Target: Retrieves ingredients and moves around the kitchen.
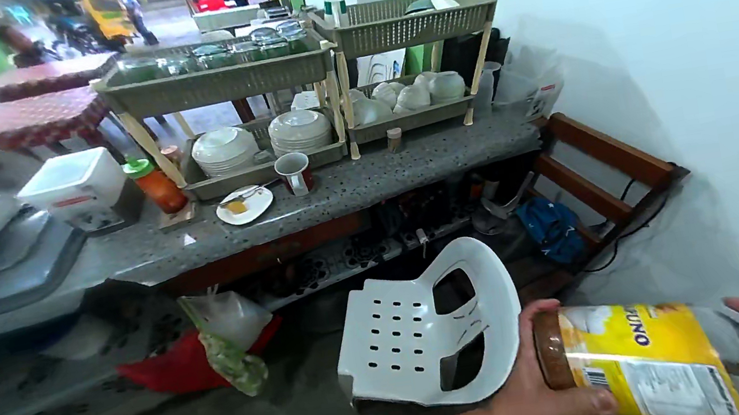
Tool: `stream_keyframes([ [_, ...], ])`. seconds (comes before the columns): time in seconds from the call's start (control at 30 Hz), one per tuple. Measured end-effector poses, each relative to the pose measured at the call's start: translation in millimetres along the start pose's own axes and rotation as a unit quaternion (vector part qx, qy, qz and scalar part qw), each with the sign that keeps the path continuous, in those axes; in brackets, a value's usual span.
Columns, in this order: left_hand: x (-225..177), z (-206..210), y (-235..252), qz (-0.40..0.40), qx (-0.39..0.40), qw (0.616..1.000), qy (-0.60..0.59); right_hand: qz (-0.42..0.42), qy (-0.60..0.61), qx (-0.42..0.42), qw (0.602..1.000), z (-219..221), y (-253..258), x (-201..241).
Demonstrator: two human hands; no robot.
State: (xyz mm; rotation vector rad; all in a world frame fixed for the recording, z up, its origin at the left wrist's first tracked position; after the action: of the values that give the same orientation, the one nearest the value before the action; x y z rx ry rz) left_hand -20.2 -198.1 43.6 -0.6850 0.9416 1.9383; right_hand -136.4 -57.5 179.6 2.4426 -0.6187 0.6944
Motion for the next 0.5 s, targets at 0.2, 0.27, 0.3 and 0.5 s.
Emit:
stream_keyframes([
  [0.2,-15.8,-78.5,9.1,-0.062,-0.170,0.983,-0.040,-0.120,-0.012,-0.129,0.984,68.6,82.1,27.7],
  [0.27,-2.7,-80.0,15.0,-0.241,-0.172,0.939,-0.174,-0.188,-0.047,-0.118,0.974,78.4,88.9,37.2],
  [0.3,9.9,-76.7,12.4,-0.325,-0.143,0.907,-0.225,-0.232,-0.052,-0.103,0.966,81.9,87.8,45.7],
  [0.5,48.0,-73.8,13.6,-0.509,0.052,0.812,-0.282,-0.354,-0.059,0.036,0.933,83.1,62.0,43.1],
])
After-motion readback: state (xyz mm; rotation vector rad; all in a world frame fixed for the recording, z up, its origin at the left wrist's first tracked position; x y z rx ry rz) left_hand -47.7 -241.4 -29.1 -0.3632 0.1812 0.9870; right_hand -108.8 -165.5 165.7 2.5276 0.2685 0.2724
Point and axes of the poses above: each hand's wrist, its own y-axis towards the middle knuckle, its own z-axis out of the palm, x = y × z, the point moved 8 cm from there along y, towards the middle knuckle, and after that the axes turned 2 degrees about y, right-handed, at the moved point
